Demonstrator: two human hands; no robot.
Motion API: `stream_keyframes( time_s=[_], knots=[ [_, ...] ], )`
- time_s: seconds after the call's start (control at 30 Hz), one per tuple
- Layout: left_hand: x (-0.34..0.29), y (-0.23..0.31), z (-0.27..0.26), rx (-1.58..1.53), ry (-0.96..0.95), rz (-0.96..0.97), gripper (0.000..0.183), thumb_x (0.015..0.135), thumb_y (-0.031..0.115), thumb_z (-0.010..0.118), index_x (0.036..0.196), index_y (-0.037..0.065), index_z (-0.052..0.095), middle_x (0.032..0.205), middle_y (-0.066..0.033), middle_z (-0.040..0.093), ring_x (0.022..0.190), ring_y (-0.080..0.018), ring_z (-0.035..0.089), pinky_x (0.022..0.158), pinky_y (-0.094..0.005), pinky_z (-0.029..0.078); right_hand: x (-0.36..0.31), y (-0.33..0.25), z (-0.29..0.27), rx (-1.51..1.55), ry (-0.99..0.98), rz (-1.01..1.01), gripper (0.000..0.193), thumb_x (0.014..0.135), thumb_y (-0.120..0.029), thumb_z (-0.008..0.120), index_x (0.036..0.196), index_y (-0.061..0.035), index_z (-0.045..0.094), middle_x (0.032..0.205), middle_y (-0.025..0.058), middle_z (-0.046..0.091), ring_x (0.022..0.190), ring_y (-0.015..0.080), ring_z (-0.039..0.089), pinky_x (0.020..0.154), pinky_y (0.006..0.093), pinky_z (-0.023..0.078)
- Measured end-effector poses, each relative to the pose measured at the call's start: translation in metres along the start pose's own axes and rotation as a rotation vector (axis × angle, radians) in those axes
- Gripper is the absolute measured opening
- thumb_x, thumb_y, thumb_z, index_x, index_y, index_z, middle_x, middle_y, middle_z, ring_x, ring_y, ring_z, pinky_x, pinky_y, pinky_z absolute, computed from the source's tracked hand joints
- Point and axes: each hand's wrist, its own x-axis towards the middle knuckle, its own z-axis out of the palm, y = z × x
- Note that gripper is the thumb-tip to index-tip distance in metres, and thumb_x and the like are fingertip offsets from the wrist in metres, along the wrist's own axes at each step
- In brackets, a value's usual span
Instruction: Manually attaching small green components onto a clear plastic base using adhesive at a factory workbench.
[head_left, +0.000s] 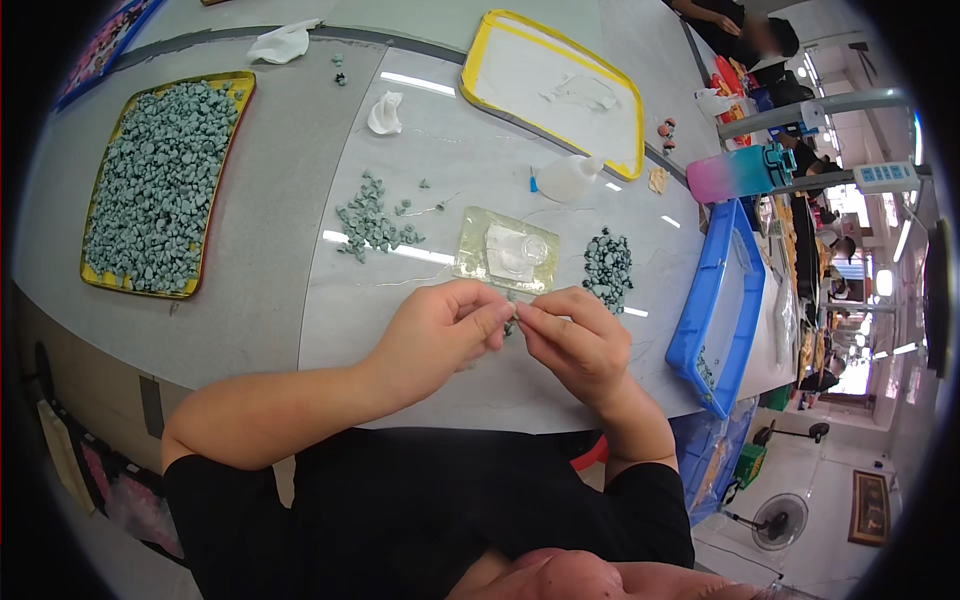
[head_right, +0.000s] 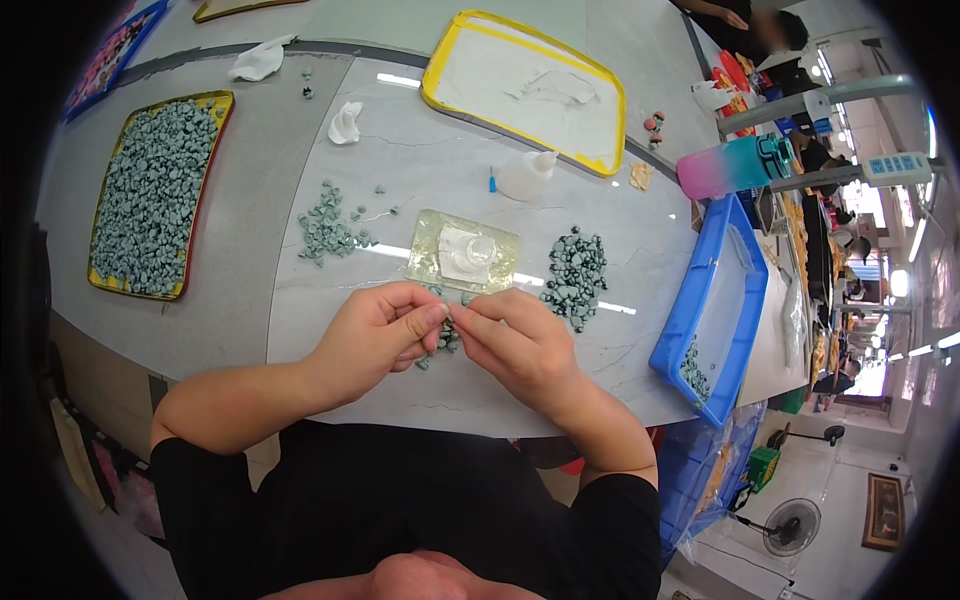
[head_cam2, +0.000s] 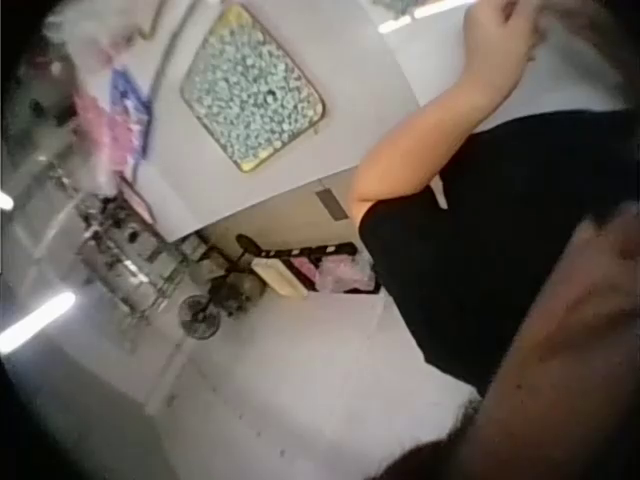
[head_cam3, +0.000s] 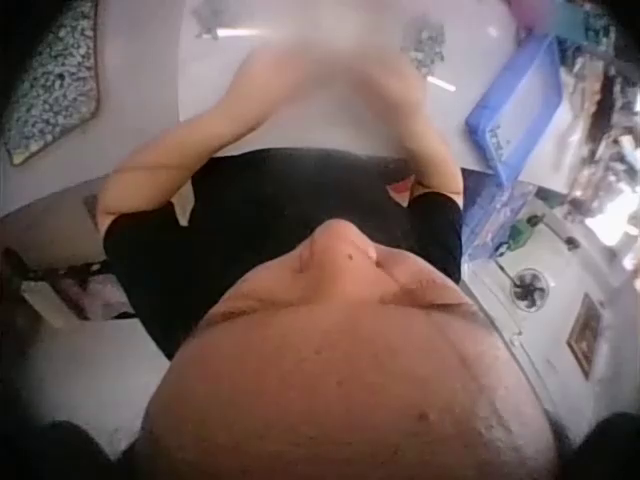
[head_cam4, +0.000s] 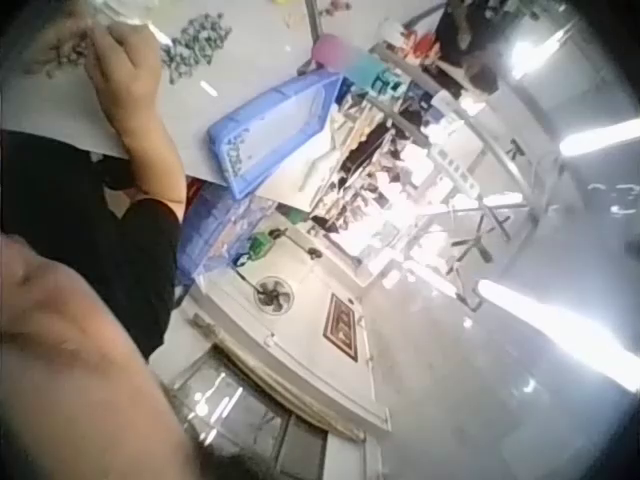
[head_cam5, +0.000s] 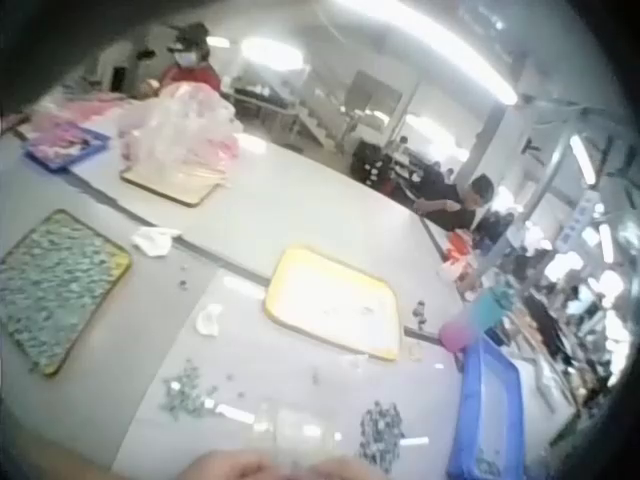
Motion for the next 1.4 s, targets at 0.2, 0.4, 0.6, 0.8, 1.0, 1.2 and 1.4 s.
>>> stream_keyframes(
  time_s=[0.2, 0.4, 0.6, 0.8, 1.0, 1.2, 1.4],
  knots=[
    [-0.001, 0.0, -0.003, 0.165, -0.011, 0.01, 0.025, 0.096, 0.023, 0.048, 0.102, 0.001, 0.058, 0.067, 0.0034, 0.047, 0.054, -0.0028, 0.035, 0.048, -0.0185, 0.03, 0.003, 0.0, -0.002, -0.048, 0.005, -0.076, 0.027, 0.062, 0.01, 0.071, 0.087, 0.0025, 0.065, 0.074, 0.0095, 0.06, 0.063, 0.0202, 0.058, 0.053, 0.0279, 0.046],
    [-0.004, 0.003, 0.002, 0.232, 0.0, -0.036, 0.025, 0.096, 0.02, 0.045, 0.108, 0.003, 0.057, 0.067, 0.0053, 0.041, 0.058, -0.003, 0.036, 0.052, -0.0181, 0.033, -0.003, 0.028, -0.005, -0.294, 0.107, -0.094, 0.028, 0.064, 0.009, 0.072, 0.089, 0.0021, 0.063, 0.077, 0.0075, 0.056, 0.066, 0.0218, 0.056, 0.055, 0.0306, 0.045],
    [-0.001, -0.012, -0.002, 0.148, 0.035, 0.122, 0.02, 0.094, 0.015, 0.047, 0.108, 0.002, 0.055, 0.078, 0.0005, 0.053, 0.062, -0.0028, 0.039, 0.052, -0.0175, 0.034, -0.003, 0.04, 0.001, -0.419, 0.068, -0.174, 0.03, 0.061, 0.004, 0.07, 0.091, 0.0021, 0.064, 0.08, 0.008, 0.057, 0.069, 0.022, 0.057, 0.059, 0.0316, 0.046],
    [-0.004, -0.004, -0.012, 0.144, 0.03, 0.042, 0.019, 0.093, 0.012, 0.049, 0.107, 0.002, 0.057, 0.083, -0.0008, 0.057, 0.06, -0.0025, 0.038, 0.051, -0.0167, 0.033, -0.002, 0.04, 0.008, -0.444, 0.028, -0.187, 0.031, 0.062, 0.0, 0.066, 0.092, 0.0027, 0.064, 0.081, 0.0078, 0.057, 0.071, 0.0219, 0.057, 0.06, 0.0318, 0.047],
    [-0.006, -0.004, -0.014, 0.145, 0.039, 0.098, 0.021, 0.093, 0.012, 0.051, 0.109, 0.002, 0.06, 0.08, 0.0021, 0.055, 0.058, -0.0019, 0.036, 0.05, -0.0169, 0.031, 0.001, 0.04, 0.012, -0.467, 0.014, -0.215, 0.031, 0.063, 0.0, 0.065, 0.094, 0.0029, 0.063, 0.082, 0.0078, 0.057, 0.07, 0.0217, 0.057, 0.059, 0.0319, 0.047],
    [-0.005, -0.007, -0.014, 0.088, 0.068, 0.199, 0.025, 0.092, 0.012, 0.052, 0.115, 0.003, 0.054, 0.083, 0.0002, 0.058, 0.058, -0.0017, 0.037, 0.05, -0.0167, 0.031, 0.002, 0.037, 0.013, -0.41, 0.121, -0.184, 0.026, 0.063, 0.006, 0.07, 0.088, 0.0033, 0.064, 0.08, 0.0081, 0.057, 0.068, 0.021, 0.057, 0.057, 0.0299, 0.046],
    [-0.004, -0.005, -0.016, 0.077, 0.078, 0.116, 0.026, 0.091, 0.011, 0.055, 0.115, 0.002, 0.053, 0.094, -0.0068, 0.064, 0.056, -0.0022, 0.038, 0.049, -0.0173, 0.031, -0.005, 0.022, 0.011, 0.129, 0.248, 0.341, 0.012, 0.074, 0.007, 0.067, 0.084, 0.0033, 0.063, 0.081, 0.0073, 0.059, 0.07, 0.0134, 0.055, 0.058, 0.023, 0.043]
  ],
)
